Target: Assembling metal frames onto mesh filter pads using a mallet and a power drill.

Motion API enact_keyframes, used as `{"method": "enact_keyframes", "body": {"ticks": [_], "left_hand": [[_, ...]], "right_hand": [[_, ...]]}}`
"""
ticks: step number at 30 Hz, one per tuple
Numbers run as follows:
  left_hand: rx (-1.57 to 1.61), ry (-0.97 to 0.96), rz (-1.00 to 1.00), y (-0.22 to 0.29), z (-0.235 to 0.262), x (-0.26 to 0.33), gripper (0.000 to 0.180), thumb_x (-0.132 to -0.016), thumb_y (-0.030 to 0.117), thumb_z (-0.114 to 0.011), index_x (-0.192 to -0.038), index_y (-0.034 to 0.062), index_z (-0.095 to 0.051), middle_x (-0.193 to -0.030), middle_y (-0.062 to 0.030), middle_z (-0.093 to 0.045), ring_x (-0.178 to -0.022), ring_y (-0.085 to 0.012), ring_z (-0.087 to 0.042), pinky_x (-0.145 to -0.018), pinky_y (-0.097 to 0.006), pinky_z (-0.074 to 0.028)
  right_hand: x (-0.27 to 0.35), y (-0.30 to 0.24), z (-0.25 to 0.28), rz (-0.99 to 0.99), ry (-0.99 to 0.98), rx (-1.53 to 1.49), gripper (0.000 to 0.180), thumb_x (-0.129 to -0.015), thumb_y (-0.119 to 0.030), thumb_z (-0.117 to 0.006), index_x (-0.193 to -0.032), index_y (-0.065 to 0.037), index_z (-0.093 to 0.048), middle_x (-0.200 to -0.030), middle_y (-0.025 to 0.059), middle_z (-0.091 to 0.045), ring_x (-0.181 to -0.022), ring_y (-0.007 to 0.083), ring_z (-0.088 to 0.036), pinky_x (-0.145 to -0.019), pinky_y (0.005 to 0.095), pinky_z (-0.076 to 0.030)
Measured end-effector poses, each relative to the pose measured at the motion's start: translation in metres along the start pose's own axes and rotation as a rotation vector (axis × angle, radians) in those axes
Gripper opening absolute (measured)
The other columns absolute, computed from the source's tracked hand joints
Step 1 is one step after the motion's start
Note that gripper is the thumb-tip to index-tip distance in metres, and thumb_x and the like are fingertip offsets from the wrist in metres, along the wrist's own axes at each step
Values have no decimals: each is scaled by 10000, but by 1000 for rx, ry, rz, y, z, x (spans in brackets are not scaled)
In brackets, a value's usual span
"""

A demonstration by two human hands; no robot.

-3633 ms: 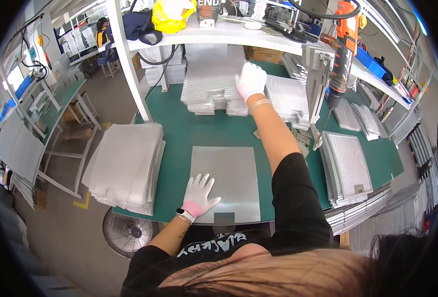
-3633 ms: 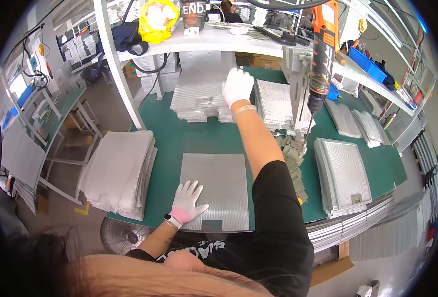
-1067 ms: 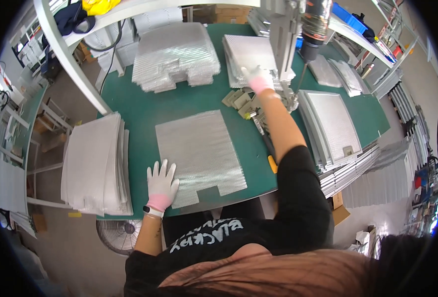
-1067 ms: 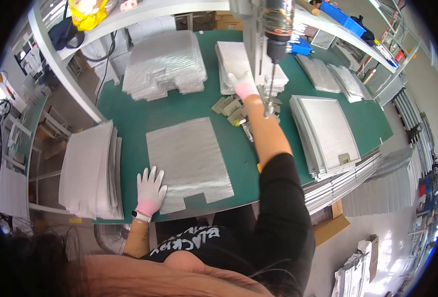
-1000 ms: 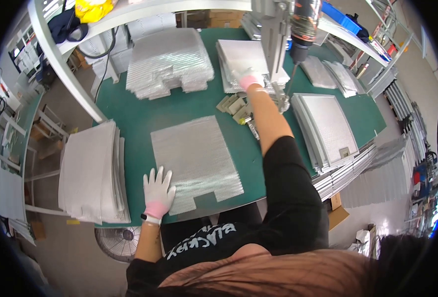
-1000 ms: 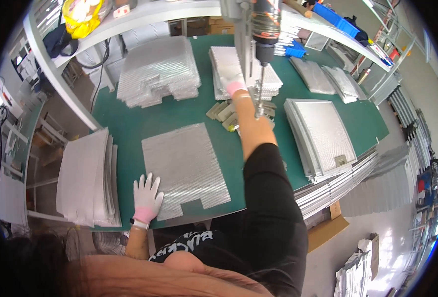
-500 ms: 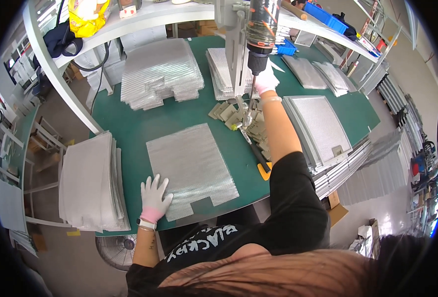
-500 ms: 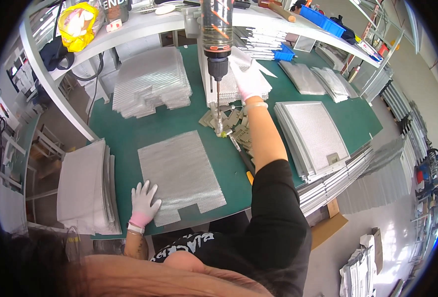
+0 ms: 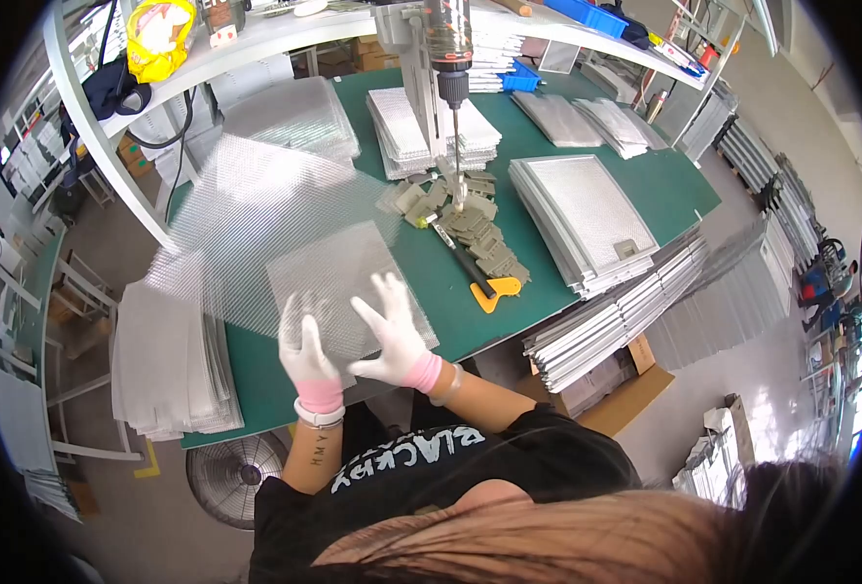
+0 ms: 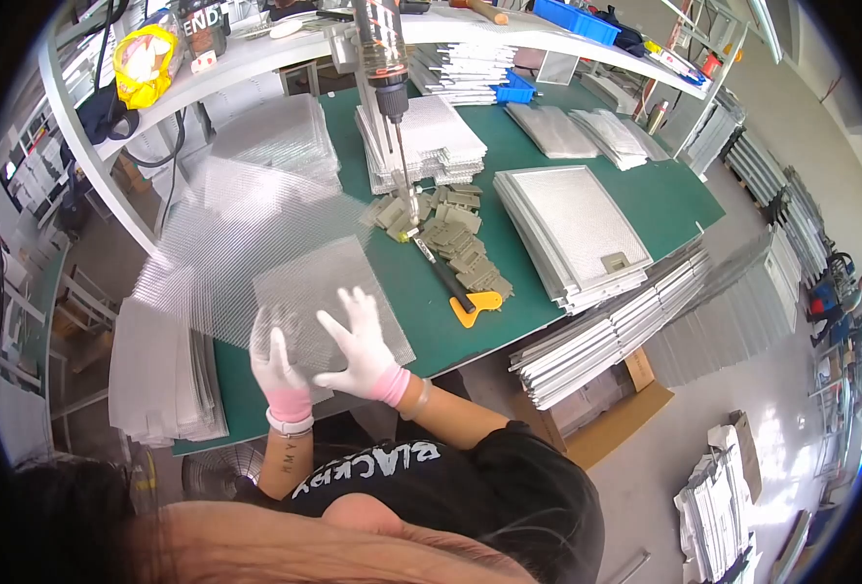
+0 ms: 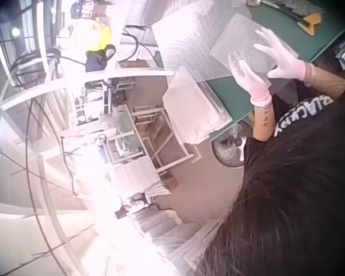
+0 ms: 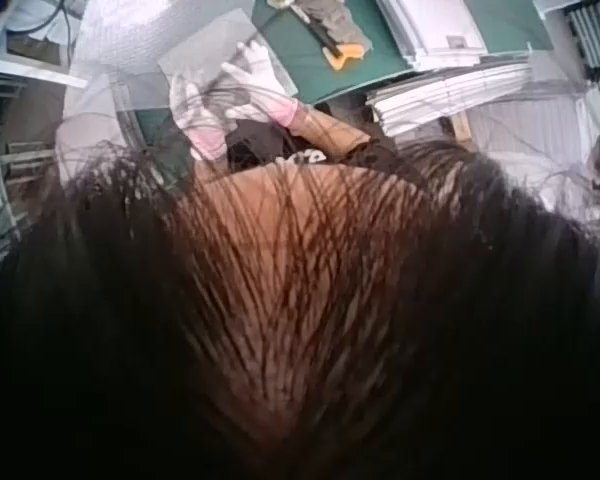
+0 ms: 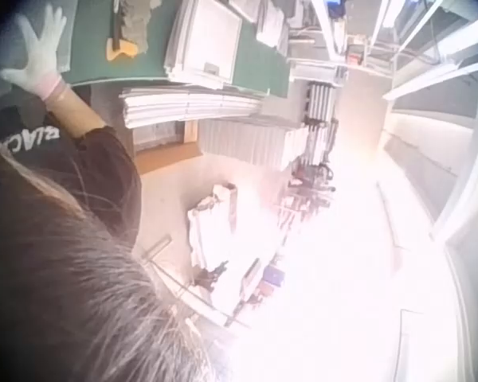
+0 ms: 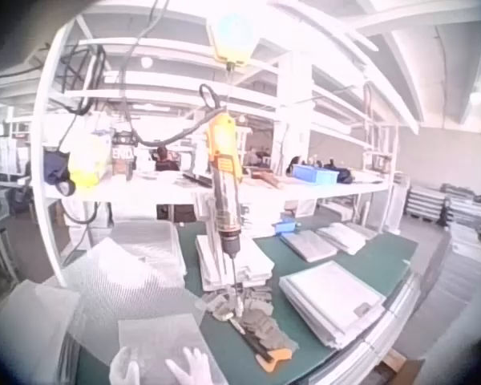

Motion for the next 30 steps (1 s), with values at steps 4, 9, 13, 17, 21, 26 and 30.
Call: {"method": "enact_keyframes", "body": {"ticks": [4, 9, 13, 17, 21, 26, 30], "left_hand": [[-270, -11, 48, 16, 62, 16, 446, -950, 31, -518, -1377, -78, -454, -1196, -185, -641, -1030, -226, -659, -903, -320, -533], [-647, 112, 91, 14, 74, 18, 842, -855, 39, -639, -1542, -31, -157, -1147, -180, -655, -774, -145, -677, -680, -244, -556], [-1210, 48, -47, -2, 74, 10, 831, -788, 192, -758, -1480, -11, -345, -1086, -178, -638, -859, -243, -658, -770, -330, -545], [-1530, -78, 9, -19, 72, 5, 807, -732, 375, -807, -1381, 9, -496, -1052, -201, -610, -997, -345, -612, -868, -420, -505], [-1652, -104, 203, -36, 77, 5, 814, -746, 409, -786, -1387, 4, -490, -1077, -214, -611, -1024, -356, -607, -880, -426, -500], [-1728, -171, 257, -45, 87, 5, 834, -792, 504, -722, -1439, 55, -448, -1149, -176, -603, -1056, -328, -611, -899, -422, -506], [-1676, -198, 277, -48, 91, 3, 840, -791, 510, -724, -1445, 61, -447, -1165, -172, -597, -1075, -323, -604, -906, -422, -504]], "right_hand": [[-4, 24, 72, -157, 144, 281, 868, -769, -335, -766, -1486, -57, -364, -1421, 342, -375, -1335, 481, -361, -1120, 510, -300], [17, 67, 56, -466, -124, -30, 973, -791, -183, -770, -1553, -42, -182, -743, 149, -636, -648, 292, -639, -636, 356, -505], [22, 87, 28, -533, -178, 4, 945, -797, -227, -758, -1545, -55, -206, -771, 181, -650, -713, 355, -652, -669, 398, -515], [17, 106, 10, -562, -232, 52, 911, -809, -285, -735, -1535, -64, -232, -888, 238, -673, -840, 422, -652, -762, 447, -520], [20, 119, -7, -593, -351, 69, 867, -828, -325, -711, -1519, -56, -262, -1104, 272, -653, -1007, 416, -639, -878, 442, -510], [35, 132, -23, -526, -352, 127, 759, -861, -346, -681, -1474, -43, -351, -1226, 222, -623, -1110, 374, -610, -938, 427, -491], [36, 134, -23, -514, -339, 103, 703, -864, -355, -679, -1436, -40, -418, -1278, 215, -600, -1176, 366, -579, -985, 421, -467]]}}
Point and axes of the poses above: each hand's wrist, its own x-axis away from the middle knuckle, its own z-axis out of the back of the hand, y = z × x, the point moved 5 cm from there along -x, towards the middle knuckle
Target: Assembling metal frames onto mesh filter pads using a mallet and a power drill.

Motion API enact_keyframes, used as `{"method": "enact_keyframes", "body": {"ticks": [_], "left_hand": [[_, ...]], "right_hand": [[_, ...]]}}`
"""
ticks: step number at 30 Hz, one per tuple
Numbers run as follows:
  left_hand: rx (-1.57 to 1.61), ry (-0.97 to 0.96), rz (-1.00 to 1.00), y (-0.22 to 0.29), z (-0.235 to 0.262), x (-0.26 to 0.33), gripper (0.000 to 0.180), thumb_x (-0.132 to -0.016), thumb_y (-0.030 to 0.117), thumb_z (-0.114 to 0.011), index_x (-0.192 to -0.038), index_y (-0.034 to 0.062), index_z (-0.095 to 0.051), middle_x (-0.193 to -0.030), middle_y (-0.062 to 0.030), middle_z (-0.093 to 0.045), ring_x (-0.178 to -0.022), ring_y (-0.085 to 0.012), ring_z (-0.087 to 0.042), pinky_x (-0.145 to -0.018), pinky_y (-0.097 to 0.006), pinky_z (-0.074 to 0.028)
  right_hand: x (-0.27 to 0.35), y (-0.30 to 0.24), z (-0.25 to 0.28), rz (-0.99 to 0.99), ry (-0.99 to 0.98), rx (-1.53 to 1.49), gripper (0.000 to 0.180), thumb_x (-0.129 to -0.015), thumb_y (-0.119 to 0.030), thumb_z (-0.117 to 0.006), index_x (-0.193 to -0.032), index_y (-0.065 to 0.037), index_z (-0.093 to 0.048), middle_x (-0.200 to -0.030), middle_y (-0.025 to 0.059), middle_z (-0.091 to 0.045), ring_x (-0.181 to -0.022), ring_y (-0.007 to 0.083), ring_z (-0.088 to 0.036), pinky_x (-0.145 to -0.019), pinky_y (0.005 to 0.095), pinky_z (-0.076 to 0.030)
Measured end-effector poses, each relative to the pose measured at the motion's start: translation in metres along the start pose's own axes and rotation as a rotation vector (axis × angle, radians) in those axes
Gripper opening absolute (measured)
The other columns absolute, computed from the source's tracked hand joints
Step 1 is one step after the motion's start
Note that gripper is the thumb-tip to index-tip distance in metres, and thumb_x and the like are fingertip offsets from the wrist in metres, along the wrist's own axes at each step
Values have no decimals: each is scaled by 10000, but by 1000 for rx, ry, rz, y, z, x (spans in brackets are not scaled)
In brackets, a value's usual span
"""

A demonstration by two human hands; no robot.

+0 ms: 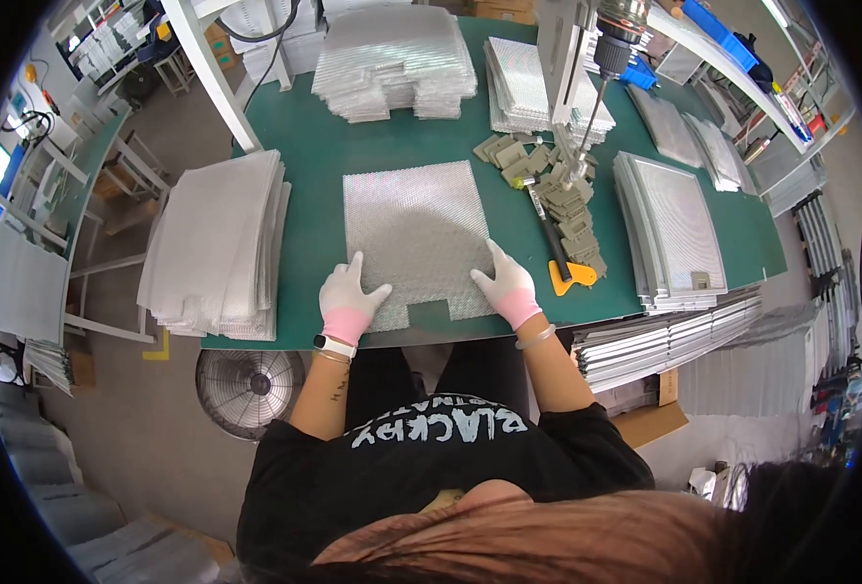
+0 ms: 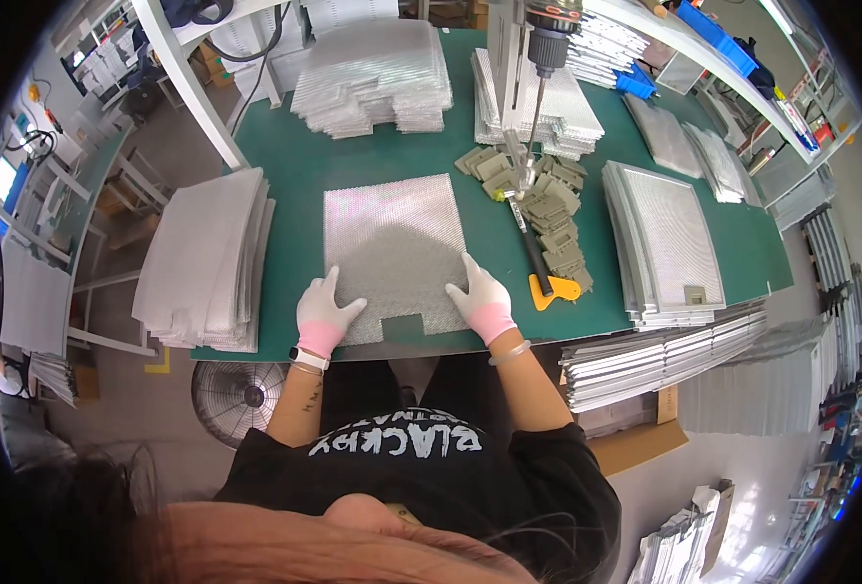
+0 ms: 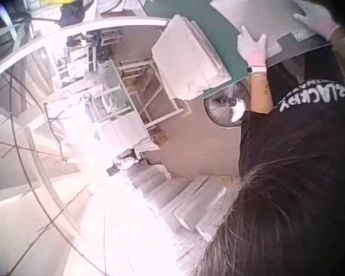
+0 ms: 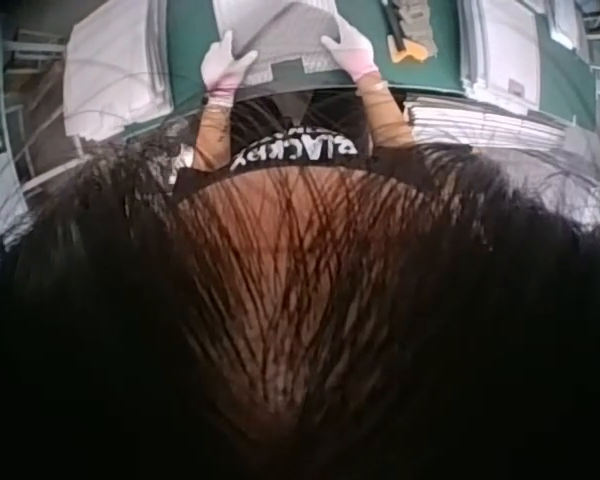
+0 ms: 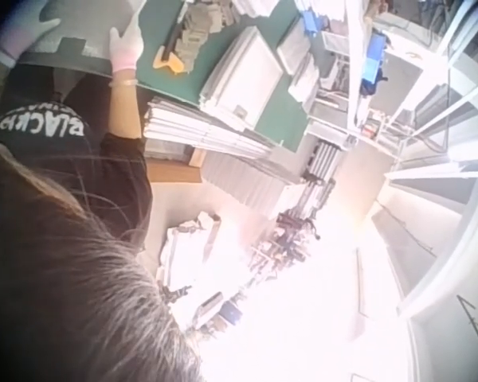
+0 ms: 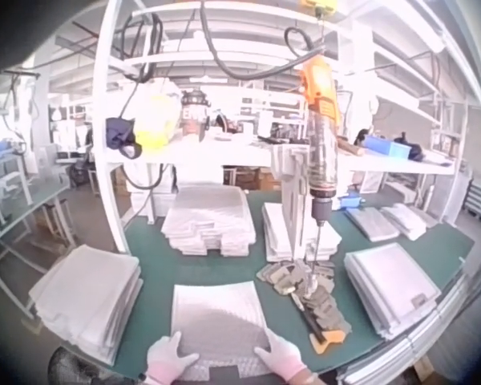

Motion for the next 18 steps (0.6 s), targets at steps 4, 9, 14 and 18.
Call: {"method": "enact_keyframes", "body": {"ticks": [4, 9, 14, 18], "left_hand": [[8, 16, -26, 0, -2, -1, 854, -783, 516, -730, -1446, 60, -445, -1173, -173, -596, -1085, -319, -599, -911, -421, -501], [12, -64, 138, 7, 11, -2, 820, -764, 508, -748, -1428, 106, -484, -1298, -183, -543, -1193, -353, -543, -993, -405, -462], [-149, 69, -226, -12, -7, -24, 782, -722, 510, -767, -1393, 185, -532, -1446, -152, -453, -1349, -384, -380, -1138, -521, -273], [-155, -121, -326, 9, 3, -8, 703, -720, 504, -755, -1338, 211, -591, -1472, -123, -438, -1407, -387, -307, -1169, -602, -136]], "right_hand": [[-1, -2, 4, 39, 13, 8, 693, -866, -344, -679, -1429, -29, -423, -1260, 217, -611, -1173, 358, -582, -981, 423, -470], [-18, -13, 32, -13, -288, 114, 544, -876, -428, -634, -1316, -113, -581, -1158, 181, -666, -1109, 351, -613, -951, 420, -489], [-90, 46, 114, 30, 388, 304, 257, -808, -247, -622, -1019, -115, -688, -982, 176, -674, -987, 379, -630, -866, 468, -523], [-127, 129, 128, -433, 163, 489, 641, -796, -516, -684, -1272, -96, -592, -1238, 154, -626, -1171, 345, -585, -968, 450, -495]]}}
Point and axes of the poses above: each hand's wrist, its own x-axis away from the middle knuckle, its own z-axis out of the back of the hand, y = z × x, the point moved 5 cm from there along -x, towards the middle knuckle
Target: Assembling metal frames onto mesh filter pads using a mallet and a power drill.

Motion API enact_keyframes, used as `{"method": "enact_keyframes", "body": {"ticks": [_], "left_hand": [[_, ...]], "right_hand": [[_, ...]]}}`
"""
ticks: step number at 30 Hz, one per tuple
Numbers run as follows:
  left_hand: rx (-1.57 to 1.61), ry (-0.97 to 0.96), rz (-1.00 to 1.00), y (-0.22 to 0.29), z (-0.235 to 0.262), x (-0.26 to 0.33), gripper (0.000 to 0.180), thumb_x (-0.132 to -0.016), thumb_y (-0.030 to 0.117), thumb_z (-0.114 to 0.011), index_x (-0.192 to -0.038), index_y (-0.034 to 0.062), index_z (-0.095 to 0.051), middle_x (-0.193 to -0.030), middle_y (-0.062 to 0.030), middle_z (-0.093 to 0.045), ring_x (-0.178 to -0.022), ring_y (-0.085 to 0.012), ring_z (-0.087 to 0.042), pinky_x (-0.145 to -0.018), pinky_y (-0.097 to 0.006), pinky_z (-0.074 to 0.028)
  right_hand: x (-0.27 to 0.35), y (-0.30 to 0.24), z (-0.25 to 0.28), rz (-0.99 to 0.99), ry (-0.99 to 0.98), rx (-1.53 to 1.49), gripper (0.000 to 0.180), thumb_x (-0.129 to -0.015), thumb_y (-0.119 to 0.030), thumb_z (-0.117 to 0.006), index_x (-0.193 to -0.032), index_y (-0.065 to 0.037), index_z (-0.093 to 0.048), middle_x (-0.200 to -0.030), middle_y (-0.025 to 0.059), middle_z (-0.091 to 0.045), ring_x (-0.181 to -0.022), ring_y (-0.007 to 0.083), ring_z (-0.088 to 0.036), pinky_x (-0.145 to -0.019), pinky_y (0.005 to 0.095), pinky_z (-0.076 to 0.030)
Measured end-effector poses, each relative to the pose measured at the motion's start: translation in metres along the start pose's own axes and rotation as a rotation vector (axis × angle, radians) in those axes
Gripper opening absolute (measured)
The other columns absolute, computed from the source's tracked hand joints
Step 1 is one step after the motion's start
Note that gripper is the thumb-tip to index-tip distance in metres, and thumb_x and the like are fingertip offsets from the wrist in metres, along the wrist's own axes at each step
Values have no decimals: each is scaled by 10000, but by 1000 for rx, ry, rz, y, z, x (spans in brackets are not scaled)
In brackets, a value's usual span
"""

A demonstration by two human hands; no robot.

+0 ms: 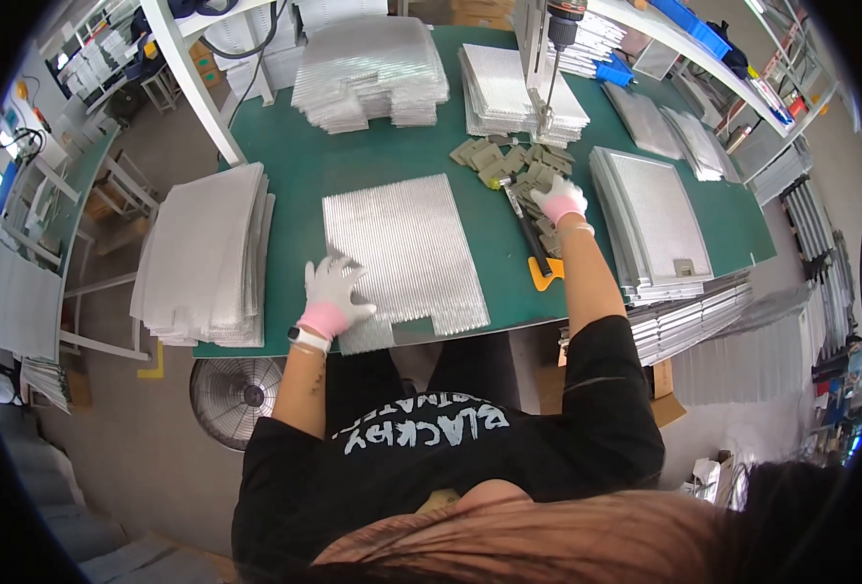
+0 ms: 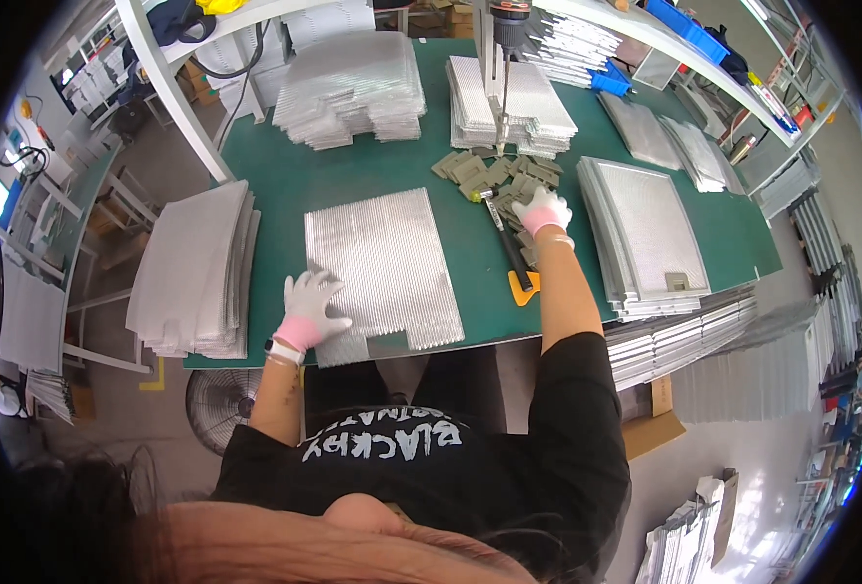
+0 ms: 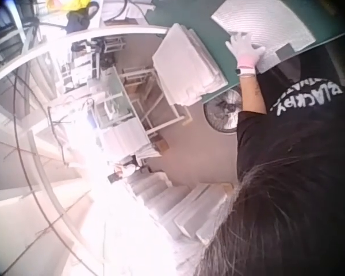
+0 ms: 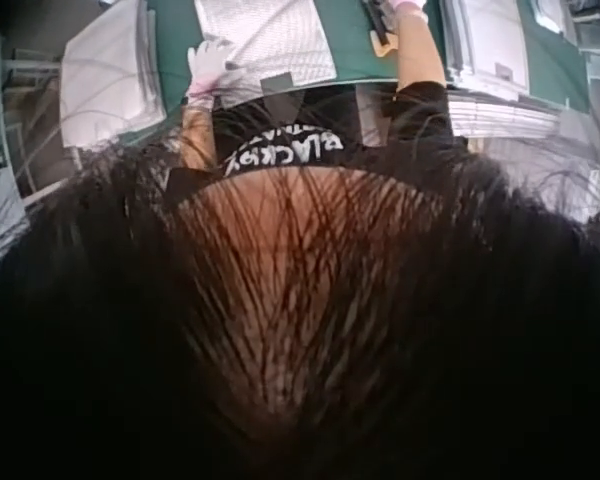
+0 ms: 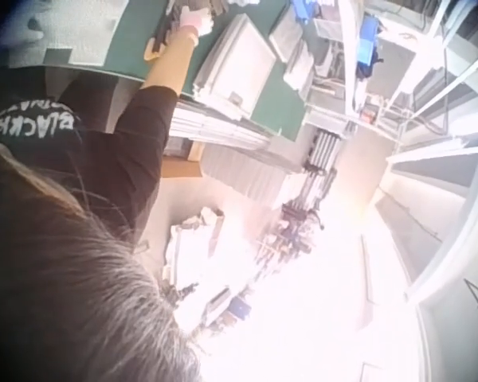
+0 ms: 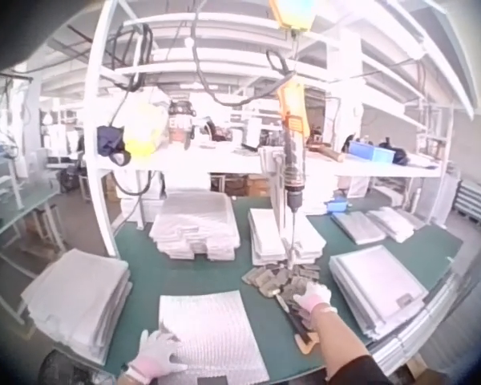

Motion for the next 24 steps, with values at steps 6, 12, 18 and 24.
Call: {"method": "enact_keyframes", "body": {"ticks": [6, 12, 18, 24], "left_hand": [[85, 305, -127, 69, 34, 70, 492, -776, 309, -762, -1207, 113, -625, -1298, -145, -554, -1233, -373, -480, -1057, -548, -331], [2012, -227, 682, 62, -135, 153, 319, -994, 325, -582, -1144, 45, -549, -1116, -127, -611, -1040, -245, -623, -901, -386, -516], [2031, 26, 652, 69, -126, 120, 413, -1006, 284, -571, -1184, -88, -556, -1159, -172, -637, -1053, -245, -643, -912, -372, -528], [1972, 27, 554, 73, -130, 132, 306, -1029, 251, -518, -1132, -26, -598, -1105, -136, -664, -1035, -209, -647, -913, -351, -518]], "right_hand": [[11, -10, 17, 88, 89, -136, 701, -749, -369, -764, -1349, -88, -535, -1224, 168, -656, -1129, 333, -625, -952, 429, -505], [168, -70, 61, 333, -471, -1406, 250, -866, -162, -687, -1072, -27, -643, -971, 52, -702, -778, 78, -605, -685, 237, -492], [379, -87, -102, -132, -1166, -1690, 314, -1000, -159, -578, -1260, -11, -483, -1182, 130, -615, -1025, 232, -664, -816, 366, -594], [387, -103, -141, -185, -1059, -1889, 332, -999, -205, -587, -1244, -5, -485, -1112, 108, -641, -906, 172, -674, -726, 307, -591]]}}
Point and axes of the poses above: each hand's wrist, its own x-axis away from the middle knuckle, its own z-axis out of the back of the hand, y = z × x, the point moved 5 cm from there along -x, towards the middle knuckle
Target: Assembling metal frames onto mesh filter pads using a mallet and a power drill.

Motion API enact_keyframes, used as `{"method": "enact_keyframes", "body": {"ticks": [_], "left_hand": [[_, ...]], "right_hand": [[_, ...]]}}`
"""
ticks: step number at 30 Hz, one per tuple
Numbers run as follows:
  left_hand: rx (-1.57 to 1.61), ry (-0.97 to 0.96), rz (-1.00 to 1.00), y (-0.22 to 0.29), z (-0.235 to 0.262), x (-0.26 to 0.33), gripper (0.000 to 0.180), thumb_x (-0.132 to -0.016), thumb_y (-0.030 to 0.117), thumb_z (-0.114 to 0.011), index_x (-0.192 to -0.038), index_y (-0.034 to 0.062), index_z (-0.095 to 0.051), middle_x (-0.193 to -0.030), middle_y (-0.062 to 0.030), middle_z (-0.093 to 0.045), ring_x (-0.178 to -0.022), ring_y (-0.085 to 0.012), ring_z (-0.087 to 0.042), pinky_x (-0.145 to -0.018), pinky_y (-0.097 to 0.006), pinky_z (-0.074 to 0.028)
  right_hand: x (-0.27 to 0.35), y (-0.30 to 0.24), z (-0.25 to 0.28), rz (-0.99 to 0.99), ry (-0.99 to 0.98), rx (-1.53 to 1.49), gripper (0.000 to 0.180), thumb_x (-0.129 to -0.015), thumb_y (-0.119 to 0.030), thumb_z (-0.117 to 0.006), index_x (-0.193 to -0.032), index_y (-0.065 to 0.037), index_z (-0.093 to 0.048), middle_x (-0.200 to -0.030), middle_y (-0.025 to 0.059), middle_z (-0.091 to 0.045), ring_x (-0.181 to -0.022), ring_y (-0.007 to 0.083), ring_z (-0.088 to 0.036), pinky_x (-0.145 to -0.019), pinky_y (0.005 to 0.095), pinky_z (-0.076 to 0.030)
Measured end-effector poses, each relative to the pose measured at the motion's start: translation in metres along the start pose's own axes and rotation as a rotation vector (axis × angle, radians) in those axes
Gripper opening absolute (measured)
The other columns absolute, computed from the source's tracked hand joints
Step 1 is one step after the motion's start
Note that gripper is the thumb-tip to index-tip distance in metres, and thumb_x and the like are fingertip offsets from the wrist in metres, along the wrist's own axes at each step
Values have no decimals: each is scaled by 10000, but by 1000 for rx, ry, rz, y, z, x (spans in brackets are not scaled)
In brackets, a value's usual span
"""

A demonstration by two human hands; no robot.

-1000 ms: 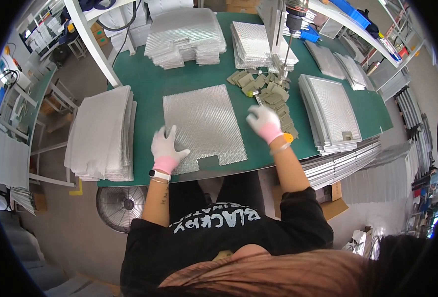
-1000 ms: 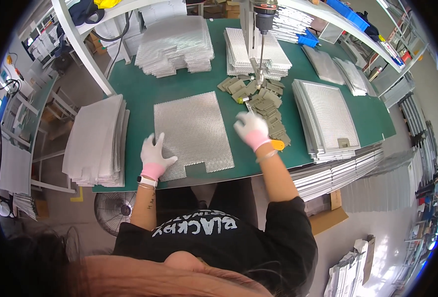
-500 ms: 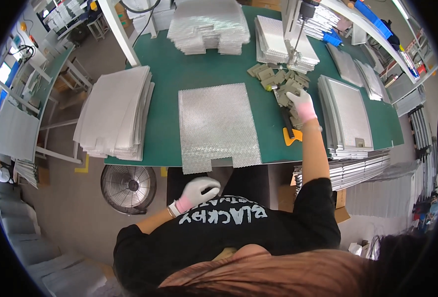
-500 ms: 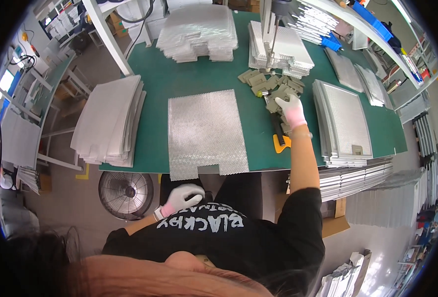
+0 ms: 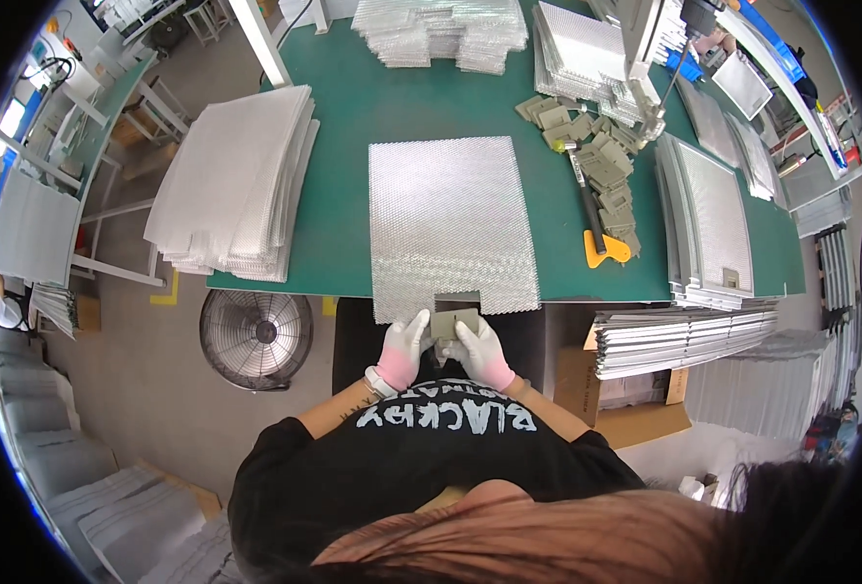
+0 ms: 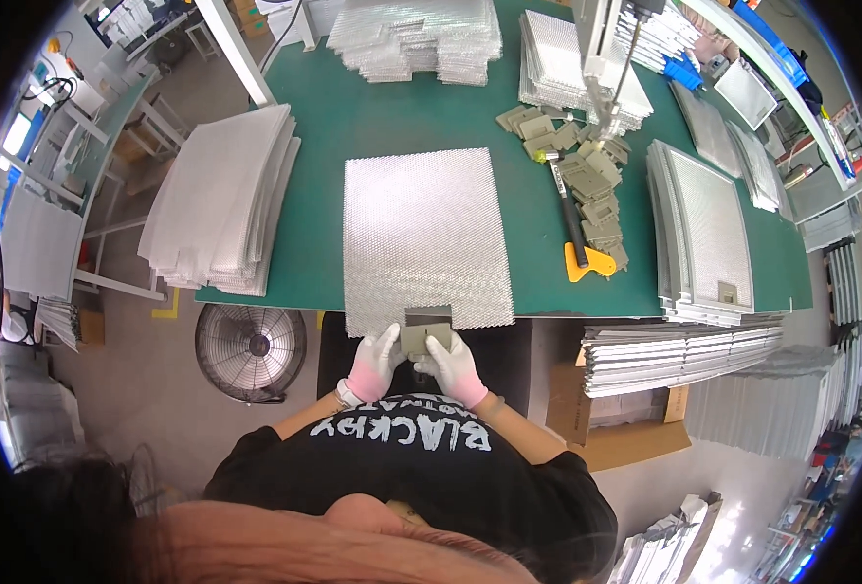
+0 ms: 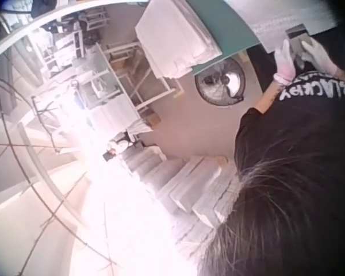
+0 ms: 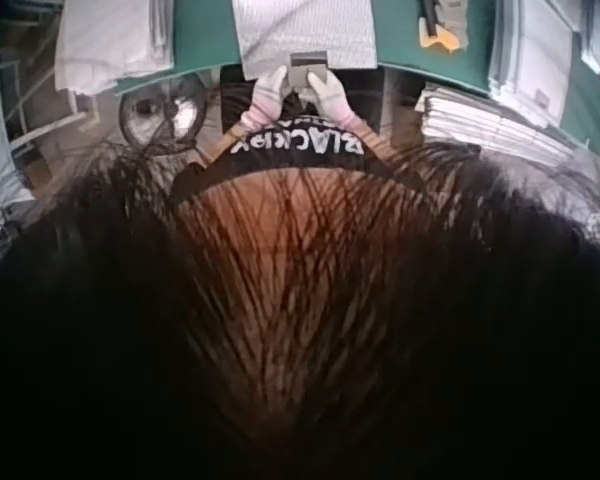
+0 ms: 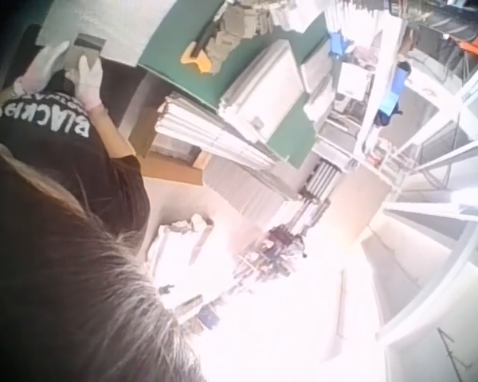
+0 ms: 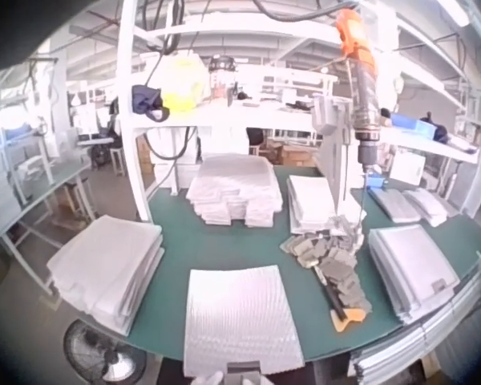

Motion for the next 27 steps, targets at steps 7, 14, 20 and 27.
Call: {"method": "enact_keyframes", "body": {"ticks": [7, 14, 20, 27], "left_hand": [[178, 52, 23, -5, -6, 8, 242, -1035, 259, -521, -1099, 34, -585, -1065, -98, -669, -963, -174, -657, -854, -313, -524], [2, 82, 77, -14, 4, 8, 308, -1032, 277, -525, -1147, -2, -588, -1107, -115, -665, -980, -187, -660, -834, -301, -530], [-151, -58, 41, -5, -13, 12, 378, -1005, 334, -580, -1026, -35, -658, -963, -71, -693, -845, -121, -653, -771, -264, -527], [-527, -202, 80, 2, -7, 4, 388, -1030, 354, -518, -1034, -3, -669, -829, -8, -639, -736, -75, -564, -699, -234, -474]], "right_hand": [[14, -11, -3, 170, 154, 145, 247, -995, -139, -562, -1158, 38, -505, -1027, 131, -667, -804, 174, -696, -630, 275, -596], [15, -12, -8, 186, 203, 174, 237, -993, -123, -557, -1159, 40, -510, -1005, 117, -670, -788, 162, -693, -618, 268, -594], [8, -11, -5, 113, 141, 287, 217, -982, -136, -587, -1105, 42, -563, -977, 87, -668, -771, 140, -671, -644, 270, -565], [22, -42, 9, 299, 484, 497, 321, -997, -239, -575, -808, 6, -661, -739, 33, -637, -678, 89, -566, -638, 258, -456]]}}
Point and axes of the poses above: each hand's wrist, its own x-axis away from the middle knuckle, its own z-axis out of the back of the hand, y = z × x, the point moved 5 cm from there along -x, towards the middle knuckle
